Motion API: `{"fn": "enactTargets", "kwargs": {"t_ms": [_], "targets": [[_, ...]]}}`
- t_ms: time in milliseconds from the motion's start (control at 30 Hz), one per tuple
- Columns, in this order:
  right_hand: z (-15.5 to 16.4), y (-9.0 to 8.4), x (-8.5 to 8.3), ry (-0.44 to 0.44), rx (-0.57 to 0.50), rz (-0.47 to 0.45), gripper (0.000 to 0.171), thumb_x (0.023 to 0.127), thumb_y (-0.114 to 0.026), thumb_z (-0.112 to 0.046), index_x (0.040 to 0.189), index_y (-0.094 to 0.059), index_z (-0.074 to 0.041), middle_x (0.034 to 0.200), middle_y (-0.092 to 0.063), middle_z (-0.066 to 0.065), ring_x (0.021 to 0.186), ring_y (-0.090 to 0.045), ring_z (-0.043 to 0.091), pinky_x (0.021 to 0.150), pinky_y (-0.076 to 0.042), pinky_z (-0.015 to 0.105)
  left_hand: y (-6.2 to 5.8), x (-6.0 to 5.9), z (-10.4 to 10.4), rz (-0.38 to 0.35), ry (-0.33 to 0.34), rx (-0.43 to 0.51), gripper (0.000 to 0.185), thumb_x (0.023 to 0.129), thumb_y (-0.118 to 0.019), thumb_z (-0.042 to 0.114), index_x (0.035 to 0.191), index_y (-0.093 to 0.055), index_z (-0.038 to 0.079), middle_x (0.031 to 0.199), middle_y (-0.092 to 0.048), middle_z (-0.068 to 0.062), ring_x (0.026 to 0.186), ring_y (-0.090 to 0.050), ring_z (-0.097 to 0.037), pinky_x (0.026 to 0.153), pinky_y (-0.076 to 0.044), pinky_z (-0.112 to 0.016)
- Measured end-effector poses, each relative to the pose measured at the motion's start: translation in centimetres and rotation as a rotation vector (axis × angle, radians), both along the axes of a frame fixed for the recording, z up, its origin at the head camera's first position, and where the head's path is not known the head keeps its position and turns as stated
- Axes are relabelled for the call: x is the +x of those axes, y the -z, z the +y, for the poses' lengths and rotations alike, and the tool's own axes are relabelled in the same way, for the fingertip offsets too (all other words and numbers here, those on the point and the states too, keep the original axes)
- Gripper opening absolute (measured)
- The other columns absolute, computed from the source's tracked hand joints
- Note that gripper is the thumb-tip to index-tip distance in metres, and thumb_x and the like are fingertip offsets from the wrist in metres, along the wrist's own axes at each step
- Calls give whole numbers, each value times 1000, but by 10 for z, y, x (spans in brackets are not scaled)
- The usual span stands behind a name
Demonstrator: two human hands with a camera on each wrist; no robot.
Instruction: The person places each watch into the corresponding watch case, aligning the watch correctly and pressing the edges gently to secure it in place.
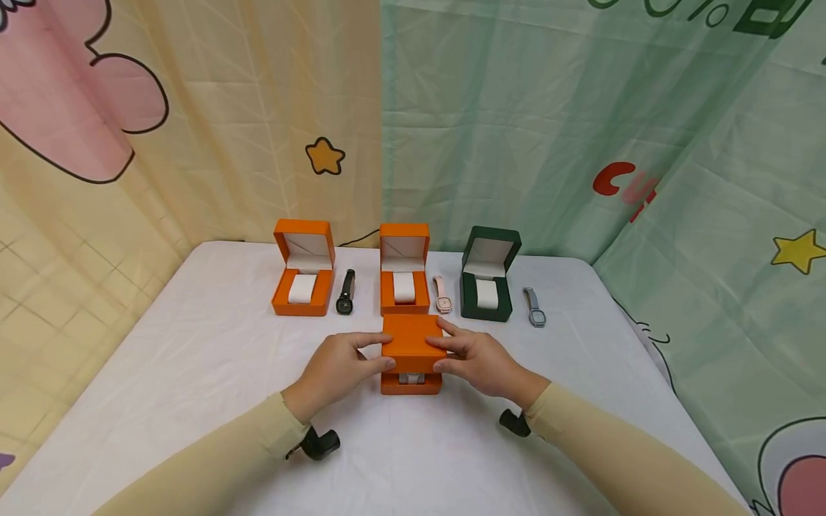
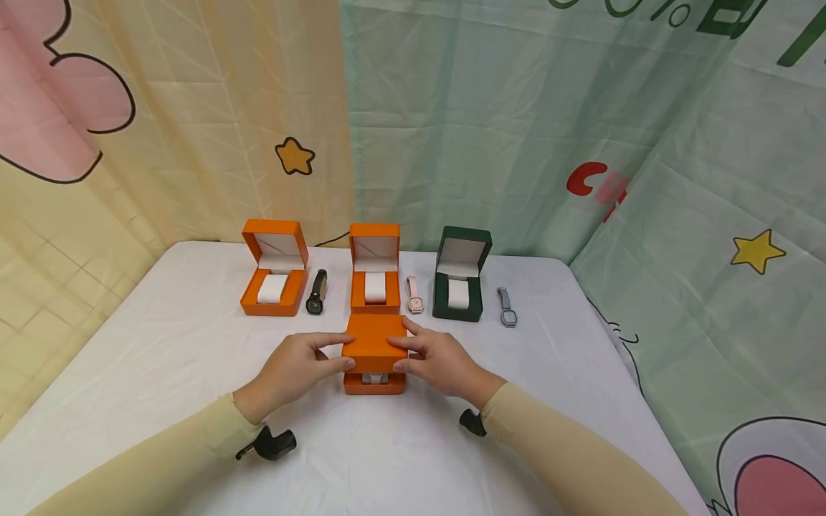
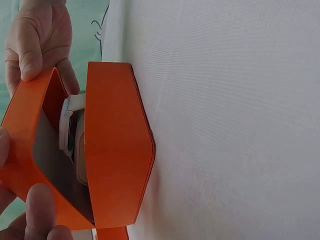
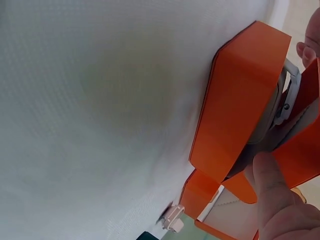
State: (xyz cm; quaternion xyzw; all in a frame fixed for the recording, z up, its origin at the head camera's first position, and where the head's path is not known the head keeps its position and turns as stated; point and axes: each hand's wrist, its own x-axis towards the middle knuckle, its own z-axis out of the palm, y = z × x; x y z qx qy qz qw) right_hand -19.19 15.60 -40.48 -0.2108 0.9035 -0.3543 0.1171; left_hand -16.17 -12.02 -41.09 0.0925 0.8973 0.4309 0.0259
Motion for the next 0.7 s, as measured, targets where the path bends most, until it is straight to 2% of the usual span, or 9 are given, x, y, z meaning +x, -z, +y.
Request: {"fn": "enactTargets", "kwargs": {"t_ms": [133, 233, 300, 367, 467, 600, 700], "targets": [[0, 2, 2, 2, -9, 16, 50, 94, -79, -26, 142, -68, -24, 169, -39, 3, 151, -47, 36, 117, -46, 50, 1, 2, 1, -3, -7, -2, 42, 89, -85, 36, 128, -78, 24, 77, -70, 4, 63, -57, -12, 55, -41, -25], [-1, 3, 3, 6, -16, 25, 48, 92, -81, -25, 139, -70, -24, 169, -40, 4, 151, -47, 36, 117, -47, 49, 3, 3, 1, -8, -13, -9, 43, 88, -86, 36, 128, -78, 25, 72, -68, 4, 64, -58, -11, 56, -43, -25], [-1, 4, 4, 6, -16, 33, 48, 92, -82, -25, 138, -71, -23, 168, -40, 5, 150, -47, 36, 116, -48, 48, 4, 4, 2, -4, -19, -10, 43, 87, -87, 36, 127, -78, 25, 82, -73, 5, 65, -59, -10, 57, -44, -25], [-2, 4, 5, 2, -16, 42, 47, 91, -83, -23, 137, -72, -21, 168, -40, 6, 149, -49, 37, 113, -50, 47, 5, 6, 2, -3, -21, -6, 42, 86, -88, 34, 126, -79, 25, 100, -79, 3, 65, -60, -10, 57, -46, -25], [-2, 5, 7, -9, -26, 54, 45, 91, -83, -20, 135, -73, -18, 168, -41, 10, 143, -56, 36, 107, -55, 42, 5, 8, 3, 3, -17, 1, 41, 86, -88, 32, 125, -79, 24, 125, -77, 2, 66, -61, -9, 59, -47, -25], [-3, 7, 9, -25, -50, 61, 44, 90, -84, -15, 133, -74, -13, 167, -40, 13, 135, -64, 35, 100, -58, 37, 8, 10, 3, 9, -10, 2, 39, 86, -88, 29, 124, -80, 23, 134, -74, -1, 64, -62, -7, 59, -47, -24], [-4, 10, 11, -30, -56, 64, 44, 90, -84, -13, 132, -74, -12, 168, -39, 13, 136, -63, 34, 99, -58, 36, 9, 11, 2, 13, -6, 1, 38, 87, -88, 27, 123, -80, 23, 136, -73, -2, 63, -61, -7, 58, -47, -24]]}}
